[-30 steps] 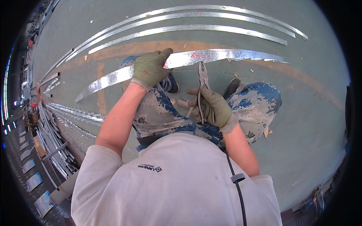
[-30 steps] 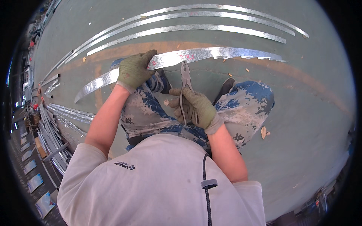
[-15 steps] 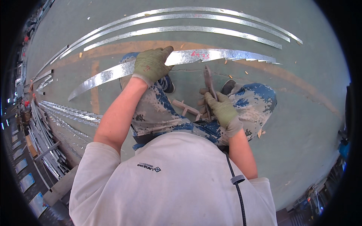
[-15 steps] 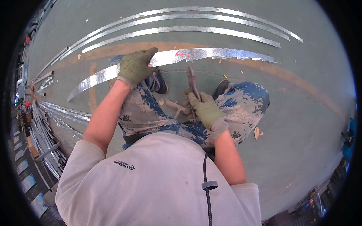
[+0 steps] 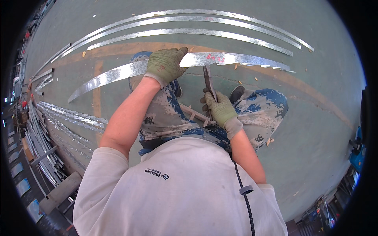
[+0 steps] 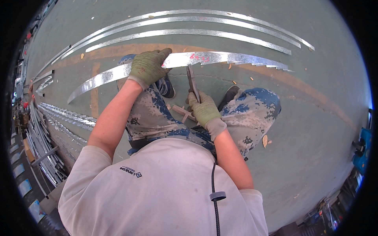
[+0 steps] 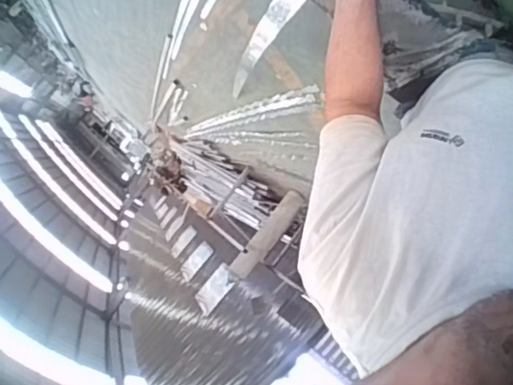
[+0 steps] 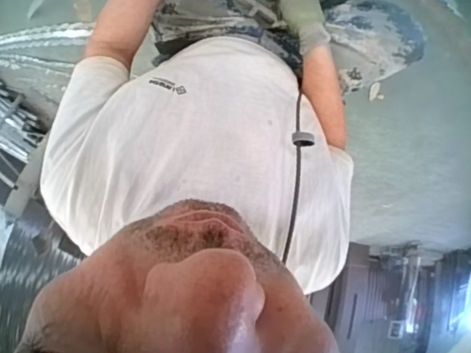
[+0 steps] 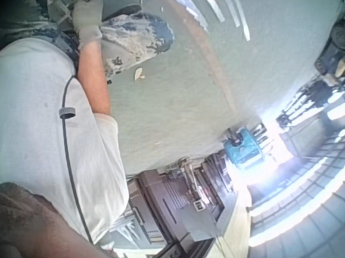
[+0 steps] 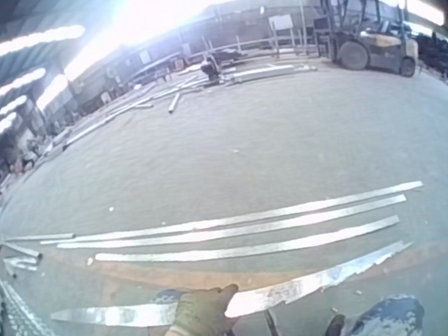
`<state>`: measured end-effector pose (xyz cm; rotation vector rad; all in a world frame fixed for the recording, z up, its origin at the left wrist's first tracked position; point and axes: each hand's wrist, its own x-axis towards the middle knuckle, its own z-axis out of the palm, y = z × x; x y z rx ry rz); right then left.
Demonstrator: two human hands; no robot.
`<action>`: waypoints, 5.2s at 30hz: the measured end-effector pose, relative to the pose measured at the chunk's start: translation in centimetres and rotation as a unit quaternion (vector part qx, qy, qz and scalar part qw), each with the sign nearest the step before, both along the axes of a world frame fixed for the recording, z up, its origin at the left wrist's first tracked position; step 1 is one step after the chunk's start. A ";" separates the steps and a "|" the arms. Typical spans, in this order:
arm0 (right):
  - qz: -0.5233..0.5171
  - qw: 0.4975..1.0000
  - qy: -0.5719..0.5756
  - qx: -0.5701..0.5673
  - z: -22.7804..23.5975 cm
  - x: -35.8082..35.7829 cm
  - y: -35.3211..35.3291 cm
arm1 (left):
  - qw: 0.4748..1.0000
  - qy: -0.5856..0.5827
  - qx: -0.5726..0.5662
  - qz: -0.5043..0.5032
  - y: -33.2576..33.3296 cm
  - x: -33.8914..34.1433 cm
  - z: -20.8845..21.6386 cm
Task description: The person kneels on the floor and uses tin snips to cut long metal strips into smaller pieces. They repeatedly position the snips, cut, and place the resulting pieces on the floor.
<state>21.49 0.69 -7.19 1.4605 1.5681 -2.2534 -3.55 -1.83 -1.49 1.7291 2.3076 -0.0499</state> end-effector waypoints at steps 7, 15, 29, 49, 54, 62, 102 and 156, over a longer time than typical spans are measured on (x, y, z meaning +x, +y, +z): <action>-0.051 0.997 0.026 -0.048 1.2 -0.6 -0.2 | 1.000 0.000 -0.003 -0.006 0.0 -0.1 -0.1; -0.038 0.999 0.017 -0.008 0.4 -1.0 -0.7 | 1.000 0.002 0.007 -0.009 0.0 0.0 -0.1; -0.069 0.997 0.031 -0.029 1.0 -0.9 -0.9 | 0.979 -0.202 0.027 0.031 -1.1 -3.5 2.3; -0.100 0.852 0.306 -0.412 1.8 1.6 0.9 | 0.956 -0.256 0.059 0.128 -0.6 -2.1 2.7; -0.123 0.733 0.397 -0.539 1.1 1.9 0.5 | 0.945 -0.277 0.034 0.173 -0.2 -1.8 3.2; -0.101 0.835 0.323 -0.435 1.6 0.8 0.4 | 0.955 -0.248 0.042 0.157 -0.2 -1.5 3.0; -0.090 0.889 0.274 -0.355 0.9 1.7 -0.6 | 0.867 -0.411 0.225 0.170 -1.5 -4.5 2.8; 0.017 0.962 0.067 0.263 9.3 3.0 3.7 | 1.000 -0.022 0.007 -0.010 0.3 -1.3 1.2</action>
